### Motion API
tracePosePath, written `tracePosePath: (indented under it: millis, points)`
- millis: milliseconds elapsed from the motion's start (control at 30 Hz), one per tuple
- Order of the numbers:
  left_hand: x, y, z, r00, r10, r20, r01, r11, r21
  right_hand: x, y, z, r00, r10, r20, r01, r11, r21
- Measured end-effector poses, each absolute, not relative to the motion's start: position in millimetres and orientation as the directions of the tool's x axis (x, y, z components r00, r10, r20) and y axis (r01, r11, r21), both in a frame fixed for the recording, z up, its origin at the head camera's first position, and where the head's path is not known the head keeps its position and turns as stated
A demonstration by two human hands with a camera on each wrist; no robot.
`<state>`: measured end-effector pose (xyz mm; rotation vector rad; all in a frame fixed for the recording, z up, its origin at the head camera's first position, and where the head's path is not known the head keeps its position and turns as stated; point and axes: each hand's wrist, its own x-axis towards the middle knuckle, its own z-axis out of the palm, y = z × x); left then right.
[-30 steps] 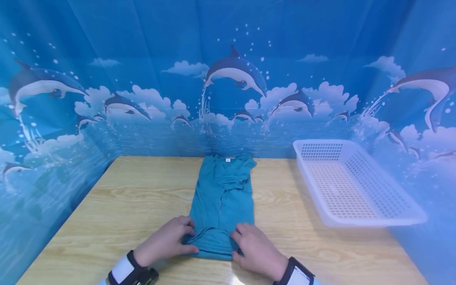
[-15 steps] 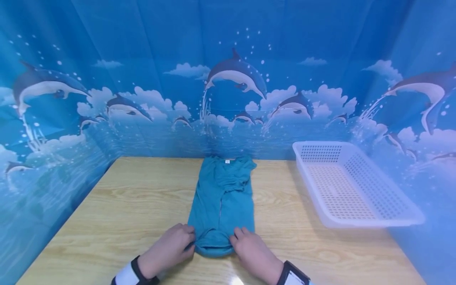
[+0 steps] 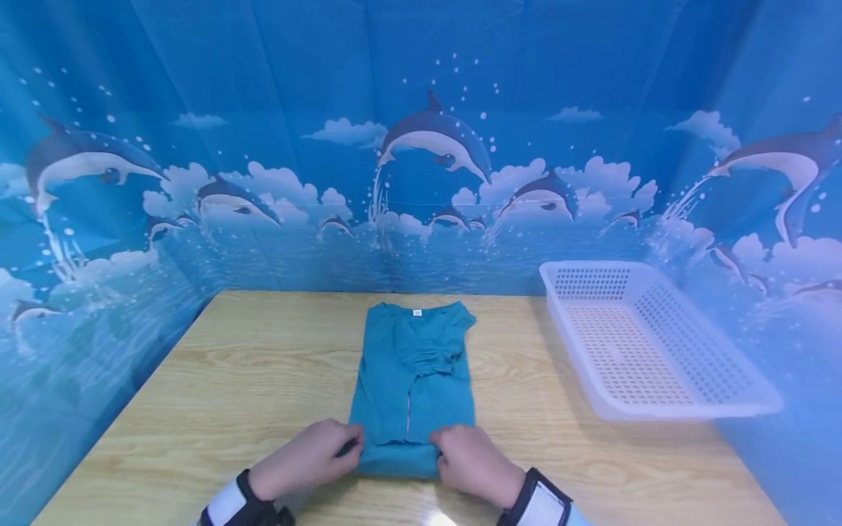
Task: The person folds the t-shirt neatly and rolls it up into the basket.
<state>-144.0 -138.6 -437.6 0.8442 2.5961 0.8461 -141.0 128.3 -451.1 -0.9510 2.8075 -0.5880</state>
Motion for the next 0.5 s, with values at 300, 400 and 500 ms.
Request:
tracePosePath:
  millis: [300, 400, 500]
  points:
    - [-159.7, -131.4, -452.9, -0.821, 0.568, -0.056, 0.47, 0.729, 0.497, -159.0, 126.5, -458.9, -0.841, -0.539, 0.054, -0.522, 0.78, -0.346]
    - [-162.2, -126.7, -455.0, -0.829, 0.558, -0.027, 0.501, 0.764, 0.406, -163.5, 127.2, -459.6, -0.833, -0.53, 0.162, -0.554, 0.801, -0.227]
    - [-163.8, -122.6, -456.2, -0.826, 0.562, 0.027, 0.542, 0.781, 0.31, -161.8, 126.6, -459.4, -0.82, -0.522, 0.234, -0.561, 0.815, -0.148]
